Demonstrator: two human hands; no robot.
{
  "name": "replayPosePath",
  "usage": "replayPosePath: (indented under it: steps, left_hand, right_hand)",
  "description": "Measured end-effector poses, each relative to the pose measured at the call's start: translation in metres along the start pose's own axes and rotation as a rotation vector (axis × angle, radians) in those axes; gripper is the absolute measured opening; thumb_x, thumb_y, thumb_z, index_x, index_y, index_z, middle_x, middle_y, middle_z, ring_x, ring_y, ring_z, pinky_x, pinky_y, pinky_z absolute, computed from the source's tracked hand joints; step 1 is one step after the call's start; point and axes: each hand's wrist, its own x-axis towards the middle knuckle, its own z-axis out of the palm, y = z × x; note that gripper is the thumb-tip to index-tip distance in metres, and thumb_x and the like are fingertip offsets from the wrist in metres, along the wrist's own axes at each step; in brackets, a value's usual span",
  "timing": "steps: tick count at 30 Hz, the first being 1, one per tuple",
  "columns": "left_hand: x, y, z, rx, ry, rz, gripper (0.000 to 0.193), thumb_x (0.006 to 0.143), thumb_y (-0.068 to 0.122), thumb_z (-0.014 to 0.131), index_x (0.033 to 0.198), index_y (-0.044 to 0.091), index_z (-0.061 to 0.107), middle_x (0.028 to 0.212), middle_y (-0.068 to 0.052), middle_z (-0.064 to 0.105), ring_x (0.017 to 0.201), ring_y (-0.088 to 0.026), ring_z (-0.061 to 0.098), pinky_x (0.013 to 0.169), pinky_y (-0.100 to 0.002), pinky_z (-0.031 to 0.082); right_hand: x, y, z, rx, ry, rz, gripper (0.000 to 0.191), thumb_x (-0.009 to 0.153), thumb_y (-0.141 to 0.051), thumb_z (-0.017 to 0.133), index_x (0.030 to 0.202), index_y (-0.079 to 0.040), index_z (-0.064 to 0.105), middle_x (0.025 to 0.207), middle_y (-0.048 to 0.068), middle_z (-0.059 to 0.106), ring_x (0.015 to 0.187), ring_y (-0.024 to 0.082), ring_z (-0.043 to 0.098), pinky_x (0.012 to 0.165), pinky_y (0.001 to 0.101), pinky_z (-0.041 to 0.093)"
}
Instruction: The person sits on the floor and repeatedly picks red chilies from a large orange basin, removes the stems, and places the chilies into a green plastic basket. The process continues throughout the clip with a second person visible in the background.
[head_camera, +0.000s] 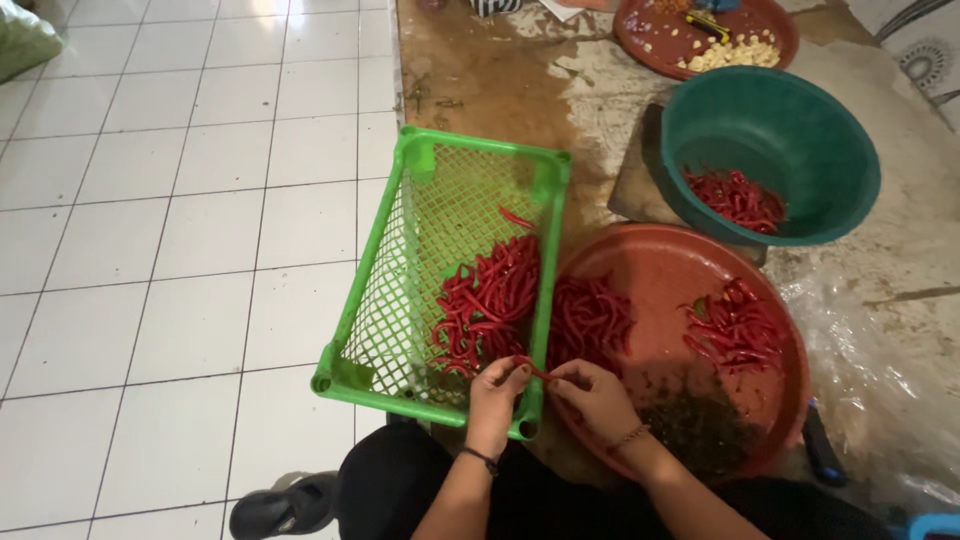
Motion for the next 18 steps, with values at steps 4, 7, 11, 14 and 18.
replayPosePath:
  steps: [4, 7, 11, 14, 18]
  left_hand:
    - [-0.004, 0.0, 0.0, 0.177, -0.116, 0.021, 0.012, 0.093, 0.008, 0.07, 0.102, 0.002, 0.075, 0.091, 0.0, 0.075, 0.082, -0.009, 0.066, 0.077, -0.025, 0.053]
    - [-0.006, -0.002, 0.004, 0.249, -0.122, 0.066, 0.012, 0.093, 0.007, 0.071, 0.103, 0.002, 0.074, 0.091, -0.001, 0.074, 0.082, -0.009, 0.066, 0.077, -0.026, 0.054]
    - [-0.003, 0.002, 0.002, 0.164, -0.002, 0.178, 0.023, 0.093, 0.007, 0.068, 0.115, 0.003, 0.073, 0.096, -0.004, 0.073, 0.082, -0.009, 0.064, 0.075, -0.025, 0.052]
    - [0.006, 0.014, -0.011, -0.146, 0.208, 0.183, 0.028, 0.099, 0.014, 0.064, 0.124, 0.003, 0.069, 0.1, -0.006, 0.071, 0.081, -0.013, 0.064, 0.073, -0.027, 0.052]
    - [0.013, 0.027, -0.035, -0.513, 0.519, 0.123, 0.033, 0.103, 0.027, 0.058, 0.132, 0.012, 0.06, 0.103, -0.001, 0.068, 0.085, -0.014, 0.065, 0.073, -0.031, 0.054]
  right_hand:
    - [-0.015, -0.003, 0.005, -0.022, -0.011, -0.049, 0.02, 0.091, -0.016, 0.069, 0.105, -0.004, 0.075, 0.091, 0.001, 0.075, 0.079, 0.008, 0.066, 0.072, 0.0267, 0.054]
    - [-0.016, -0.005, 0.001, -0.224, -0.024, -0.073, 0.023, 0.094, -0.021, 0.067, 0.105, -0.003, 0.075, 0.089, 0.003, 0.076, 0.078, 0.01, 0.068, 0.071, 0.0277, 0.055]
    - [-0.011, 0.0, -0.011, -0.184, 0.153, -0.022, 0.027, 0.095, -0.023, 0.065, 0.108, -0.002, 0.076, 0.085, 0.005, 0.072, 0.07, 0.012, 0.064, 0.064, 0.0287, 0.052]
    - [-0.005, 0.005, -0.026, 0.08, 0.383, 0.05, 0.028, 0.096, -0.018, 0.067, 0.118, -0.004, 0.074, 0.082, 0.007, 0.067, 0.064, 0.013, 0.055, 0.058, 0.0301, 0.045]
    - [0.002, 0.009, -0.051, 0.275, 0.565, 0.211, 0.036, 0.095, -0.018, 0.064, 0.13, -0.009, 0.068, 0.086, 0.003, 0.07, 0.063, 0.011, 0.056, 0.057, 0.0288, 0.047]
